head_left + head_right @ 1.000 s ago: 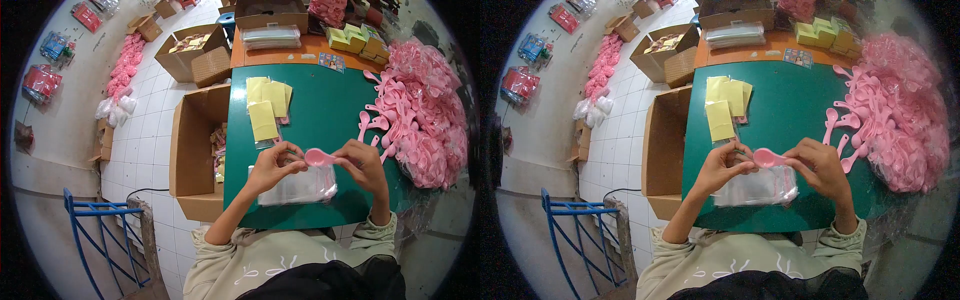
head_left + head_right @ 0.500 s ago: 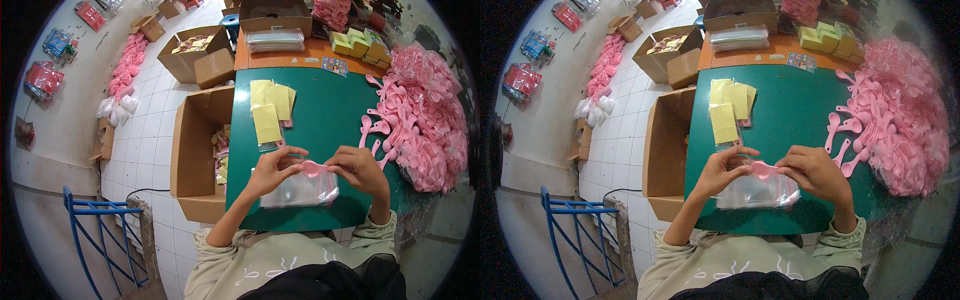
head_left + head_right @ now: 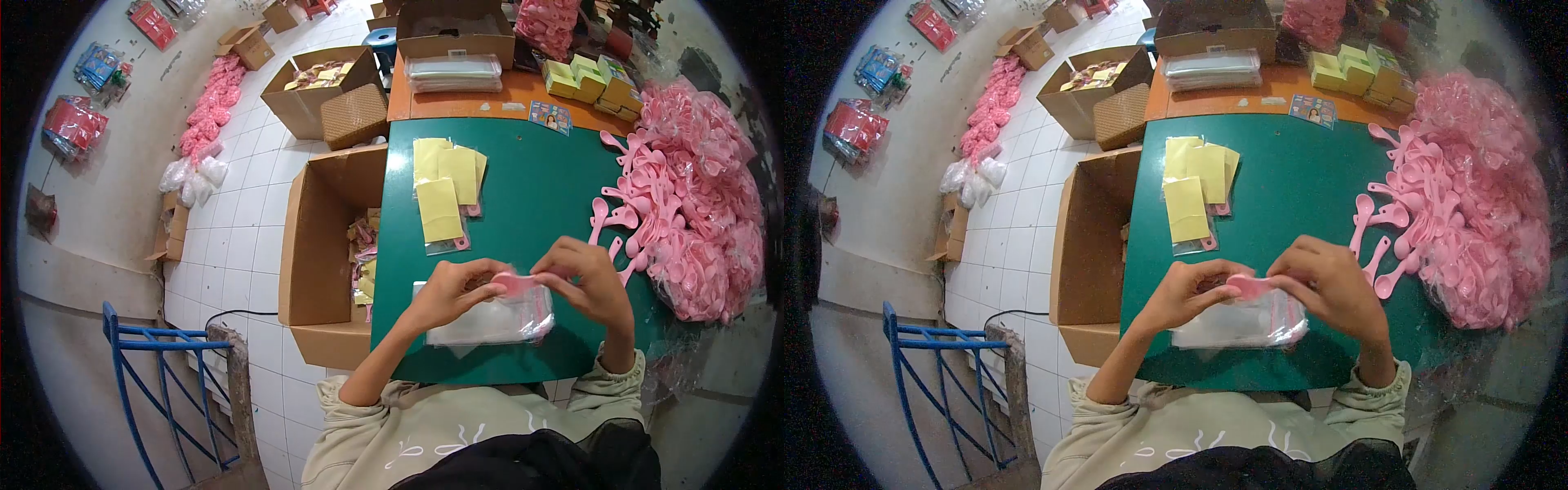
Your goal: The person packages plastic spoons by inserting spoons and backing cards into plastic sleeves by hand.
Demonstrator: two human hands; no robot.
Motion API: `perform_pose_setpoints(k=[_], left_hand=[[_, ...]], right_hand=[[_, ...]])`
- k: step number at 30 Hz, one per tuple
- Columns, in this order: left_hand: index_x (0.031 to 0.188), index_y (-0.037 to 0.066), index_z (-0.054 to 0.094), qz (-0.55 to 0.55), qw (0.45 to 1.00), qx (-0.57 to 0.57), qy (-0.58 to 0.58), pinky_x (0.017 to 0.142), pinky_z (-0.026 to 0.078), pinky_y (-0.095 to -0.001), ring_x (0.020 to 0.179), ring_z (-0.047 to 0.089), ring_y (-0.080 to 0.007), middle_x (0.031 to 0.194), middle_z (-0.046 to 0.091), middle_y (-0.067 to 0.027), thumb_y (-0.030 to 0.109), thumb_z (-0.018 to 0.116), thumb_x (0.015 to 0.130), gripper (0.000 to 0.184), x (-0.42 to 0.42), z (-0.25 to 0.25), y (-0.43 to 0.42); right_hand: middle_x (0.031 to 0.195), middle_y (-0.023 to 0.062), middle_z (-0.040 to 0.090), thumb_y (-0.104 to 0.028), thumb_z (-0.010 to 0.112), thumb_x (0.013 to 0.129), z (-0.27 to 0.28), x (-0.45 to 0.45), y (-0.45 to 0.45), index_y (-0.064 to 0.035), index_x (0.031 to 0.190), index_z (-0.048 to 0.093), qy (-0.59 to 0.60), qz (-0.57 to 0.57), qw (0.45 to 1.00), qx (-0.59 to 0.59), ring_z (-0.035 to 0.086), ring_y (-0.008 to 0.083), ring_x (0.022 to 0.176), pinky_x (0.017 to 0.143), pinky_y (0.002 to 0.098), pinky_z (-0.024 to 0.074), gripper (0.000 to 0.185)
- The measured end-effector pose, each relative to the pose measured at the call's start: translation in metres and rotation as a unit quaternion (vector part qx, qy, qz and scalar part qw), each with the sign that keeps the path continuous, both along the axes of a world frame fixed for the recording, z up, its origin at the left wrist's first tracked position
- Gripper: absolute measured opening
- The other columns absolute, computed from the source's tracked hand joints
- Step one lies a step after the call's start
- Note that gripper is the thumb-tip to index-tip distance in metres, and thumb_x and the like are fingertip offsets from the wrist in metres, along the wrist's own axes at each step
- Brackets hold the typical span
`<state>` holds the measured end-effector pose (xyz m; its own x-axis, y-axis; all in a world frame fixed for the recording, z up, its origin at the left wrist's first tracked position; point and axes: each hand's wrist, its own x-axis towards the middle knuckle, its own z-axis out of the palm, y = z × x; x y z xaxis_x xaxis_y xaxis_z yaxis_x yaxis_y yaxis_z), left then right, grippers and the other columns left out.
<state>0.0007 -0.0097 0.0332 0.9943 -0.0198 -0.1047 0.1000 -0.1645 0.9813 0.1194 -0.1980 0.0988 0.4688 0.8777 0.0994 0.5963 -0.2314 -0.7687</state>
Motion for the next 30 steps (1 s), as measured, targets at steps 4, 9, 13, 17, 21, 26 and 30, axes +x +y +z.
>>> perform_pose_setpoints(k=[4, 9, 13, 17, 21, 26, 30], left_hand=[[0.109, 0.0, 0.061, 0.006, 0.997, -0.003, -0.071, 0.078, 0.052, -0.0269, 0.085, 0.064, -0.0116, 0.095, 0.067, -0.0069, 0.017, 0.064, 0.085, 0.03, 0.003, -0.007, -0.006], [0.105, 0.0, 0.062, 0.0, 0.999, -0.014, -0.046, 0.071, 0.051, -0.0248, 0.077, 0.063, -0.01, 0.086, 0.067, -0.0061, 0.019, 0.061, 0.087, 0.027, 0.0, -0.006, -0.009], [0.098, -0.001, 0.064, 0.013, 0.999, -0.012, -0.047, 0.069, 0.05, -0.024, 0.074, 0.062, -0.0091, 0.081, 0.067, -0.005, 0.022, 0.057, 0.09, 0.026, 0.002, -0.01, -0.007], [0.1, -0.003, 0.062, 0.012, 0.999, 0.028, -0.035, 0.071, 0.05, -0.0247, 0.079, 0.063, -0.0101, 0.083, 0.067, -0.0061, 0.032, 0.046, 0.096, 0.039, 0.003, -0.007, -0.009], [0.108, -0.004, 0.058, 0.051, 0.99, -0.129, -0.009, 0.077, 0.051, -0.0284, 0.085, 0.064, -0.0167, 0.089, 0.067, -0.0109, 0.036, 0.037, 0.098, 0.047, 0.001, -0.011, -0.014], [0.112, -0.003, 0.056, 0.011, 0.961, -0.273, 0.044, 0.082, 0.051, -0.032, 0.092, 0.064, -0.0226, 0.096, 0.065, -0.0144, 0.036, 0.037, 0.098, 0.046, -0.002, 0.001, -0.002], [0.111, -0.003, 0.057, 0.007, 0.975, -0.222, 0.021, 0.078, 0.05, -0.027, 0.086, 0.063, -0.0161, 0.092, 0.065, -0.0107, 0.032, 0.038, 0.099, 0.042, 0.006, 0.004, 0.001]], right_hand=[[0.077, 0.0098, 0.059, -0.01, 0.064, 0.081, -0.005, 0.0, 0.002, -0.001, 0.085, 0.065, -0.003, 0.047, 0.999, -0.017, 0.059, 0.0209, 0.065, 0.057, 0.0304, 0.045, 0.011], [0.082, 0.0104, 0.059, -0.006, 0.063, 0.081, -0.006, -0.001, 0.003, 0.0004, 0.098, 0.058, 0.067, -0.017, 0.996, 0.051, 0.061, 0.0173, 0.072, 0.062, 0.0275, 0.0471, 0.019], [0.082, 0.0124, 0.06, -0.006, 0.066, 0.08, -0.006, -0.005, 0.004, 0.0002, 0.108, 0.049, 0.036, -0.049, 0.996, 0.065, 0.062, 0.0154, 0.076, 0.064, 0.0263, 0.0485, 0.033], [0.076, 0.0128, 0.06, -0.007, 0.07, 0.077, -0.01, -0.011, 0.011, -0.0012, 0.11, 0.042, 0.087, -0.05, 0.994, 0.051, 0.063, 0.0158, 0.069, 0.061, 0.0267, 0.0494, 0.043], [0.074, 0.0114, 0.061, -0.009, 0.072, 0.077, -0.019, -0.011, 0.014, -0.0012, 0.107, 0.04, 0.061, -0.101, 0.989, 0.091, 0.062, 0.0154, 0.064, 0.058, 0.026, 0.0494, 0.045], [0.08, 0.011, 0.062, -0.016, 0.072, 0.078, -0.029, -0.001, 0.011, 0.0007, 0.104, 0.042, 0.09, -0.138, 0.971, 0.171, 0.062, 0.0146, 0.066, 0.06, 0.025, 0.0494, 0.043], [0.103, 0.0143, 0.058, -0.041, 0.064, 0.081, -0.031, 0.006, 0.013, -0.0009, 0.1, 0.054, 0.053, 0.002, 0.984, 0.172, 0.06, 0.0221, 0.088, 0.074, 0.033, 0.0483, 0.046]])
